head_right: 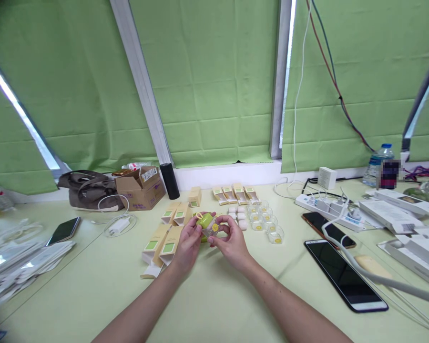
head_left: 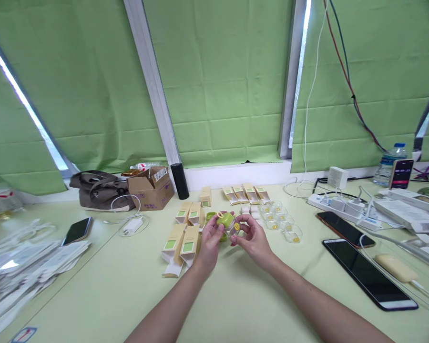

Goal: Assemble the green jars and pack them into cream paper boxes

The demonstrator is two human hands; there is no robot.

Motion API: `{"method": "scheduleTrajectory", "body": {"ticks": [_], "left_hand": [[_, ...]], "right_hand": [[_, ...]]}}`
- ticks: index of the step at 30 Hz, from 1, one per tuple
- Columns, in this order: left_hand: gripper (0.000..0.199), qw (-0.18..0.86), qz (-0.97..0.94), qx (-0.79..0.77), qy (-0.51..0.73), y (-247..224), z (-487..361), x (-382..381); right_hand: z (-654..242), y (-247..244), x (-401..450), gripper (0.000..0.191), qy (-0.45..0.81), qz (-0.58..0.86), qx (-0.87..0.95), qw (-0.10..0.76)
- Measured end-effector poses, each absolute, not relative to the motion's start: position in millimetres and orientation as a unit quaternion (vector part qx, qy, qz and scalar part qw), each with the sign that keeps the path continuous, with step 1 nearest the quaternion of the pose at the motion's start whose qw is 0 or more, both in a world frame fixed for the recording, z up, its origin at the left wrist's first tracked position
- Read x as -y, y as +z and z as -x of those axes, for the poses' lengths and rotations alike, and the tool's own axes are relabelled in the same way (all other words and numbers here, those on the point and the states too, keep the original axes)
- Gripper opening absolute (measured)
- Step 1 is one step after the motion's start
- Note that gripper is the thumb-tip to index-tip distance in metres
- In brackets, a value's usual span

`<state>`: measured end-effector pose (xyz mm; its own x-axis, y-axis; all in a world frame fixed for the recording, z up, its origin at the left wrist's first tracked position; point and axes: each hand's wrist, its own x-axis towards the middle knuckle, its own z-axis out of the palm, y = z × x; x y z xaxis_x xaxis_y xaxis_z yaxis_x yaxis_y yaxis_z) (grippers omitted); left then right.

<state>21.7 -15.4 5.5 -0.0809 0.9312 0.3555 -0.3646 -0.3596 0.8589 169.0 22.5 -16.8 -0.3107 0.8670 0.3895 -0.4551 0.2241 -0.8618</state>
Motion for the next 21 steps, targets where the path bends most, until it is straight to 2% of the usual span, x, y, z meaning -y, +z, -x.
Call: {"method": "scheduleTrajectory", "body": {"ticks": [13, 18, 21], "left_hand": [[0.050, 0.470, -0.498, -0.306, 0.661, 2.2, -21.5, 14.8], [0.066, 0.482, -0.490, -0.307, 0.658, 0.3, -19.9, 15.3], [0.066, 0.467, -0.486, -0.325, 0.664, 2.4, -21.8, 16.2]], "right_hand": [[-167.7, -15.1, -20.8, 0.053, 0.602, 0.178, 0.545, 0.555], [-168.2, -10.8, -18.4, 0.056, 0.582, 0.205, 0.539, 0.573], [-168.4, -12.0, -18.5, 0.058, 0.556, 0.239, 0.536, 0.589]]}}
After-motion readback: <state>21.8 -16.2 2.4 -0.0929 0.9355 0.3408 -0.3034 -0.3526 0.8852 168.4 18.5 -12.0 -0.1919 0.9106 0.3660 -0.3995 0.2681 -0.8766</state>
